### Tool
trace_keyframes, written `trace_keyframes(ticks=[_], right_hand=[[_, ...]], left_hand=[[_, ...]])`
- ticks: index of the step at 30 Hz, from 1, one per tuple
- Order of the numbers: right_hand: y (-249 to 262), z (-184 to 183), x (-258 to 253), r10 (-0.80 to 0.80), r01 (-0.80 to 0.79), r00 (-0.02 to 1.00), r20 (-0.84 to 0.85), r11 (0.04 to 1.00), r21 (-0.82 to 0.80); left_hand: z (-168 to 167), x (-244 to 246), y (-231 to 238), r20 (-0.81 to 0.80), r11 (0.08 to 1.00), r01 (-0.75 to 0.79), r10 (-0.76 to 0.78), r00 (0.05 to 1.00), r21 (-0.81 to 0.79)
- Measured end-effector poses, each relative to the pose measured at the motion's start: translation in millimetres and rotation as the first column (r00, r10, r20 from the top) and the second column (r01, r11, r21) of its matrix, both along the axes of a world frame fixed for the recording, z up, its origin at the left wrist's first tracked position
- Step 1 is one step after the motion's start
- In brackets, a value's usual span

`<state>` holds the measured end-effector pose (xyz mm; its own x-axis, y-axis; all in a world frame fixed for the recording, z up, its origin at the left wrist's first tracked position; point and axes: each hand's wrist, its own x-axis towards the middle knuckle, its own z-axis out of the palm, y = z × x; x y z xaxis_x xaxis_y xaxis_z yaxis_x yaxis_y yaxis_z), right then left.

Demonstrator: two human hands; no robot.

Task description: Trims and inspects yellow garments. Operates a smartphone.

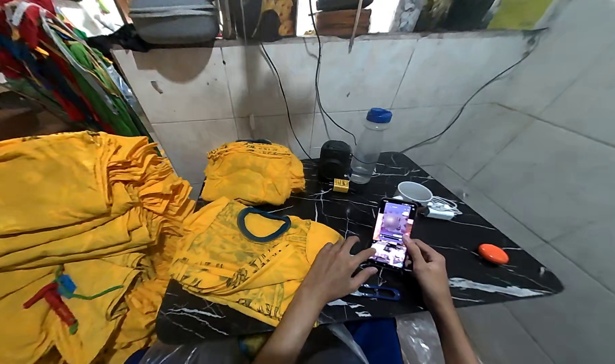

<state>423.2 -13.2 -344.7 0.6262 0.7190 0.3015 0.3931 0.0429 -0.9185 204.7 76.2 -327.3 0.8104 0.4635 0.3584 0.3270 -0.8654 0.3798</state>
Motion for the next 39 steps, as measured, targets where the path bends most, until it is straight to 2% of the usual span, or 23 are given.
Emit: trace_keyframes(ticks=[14,20,26,28,32,39], right_hand=[[0,0,-1,0.003,-0.003,1.0,0.003,1.0,0.018],[-2,3,-3,-0.036,0.035,0.99,-0.133,0.999,-0.01],[-2,2,-2,-0.029,0.027,0.992,-0.122,0.999,-0.021],[-3,1,0,-0.011,0.008,0.995,-0.1,1.0,-0.028],[-8,0,6,0.125,-0.125,0.992,0.005,0.992,-0.035],[-13,-2,4,0.194,-0.194,0.98,-0.045,0.981,0.0]], left_hand=[[0,0,1,-0.003,1.0,0.003,-0.003,1.0,0.009],[-1,0,0,0.0,1.0,0.001,-0.001,1.0,0.004],[-2,-1,0,0.012,1.0,0.009,-0.009,1.0,0.02],[-2,-1,0,0.006,1.0,0.015,-0.015,1.0,0.014],[-3,0,1,-0.012,1.0,0.014,-0.014,1.0,0.028],[-2,0,0,-0.066,0.999,0.011,-0.008,0.998,0.039]])
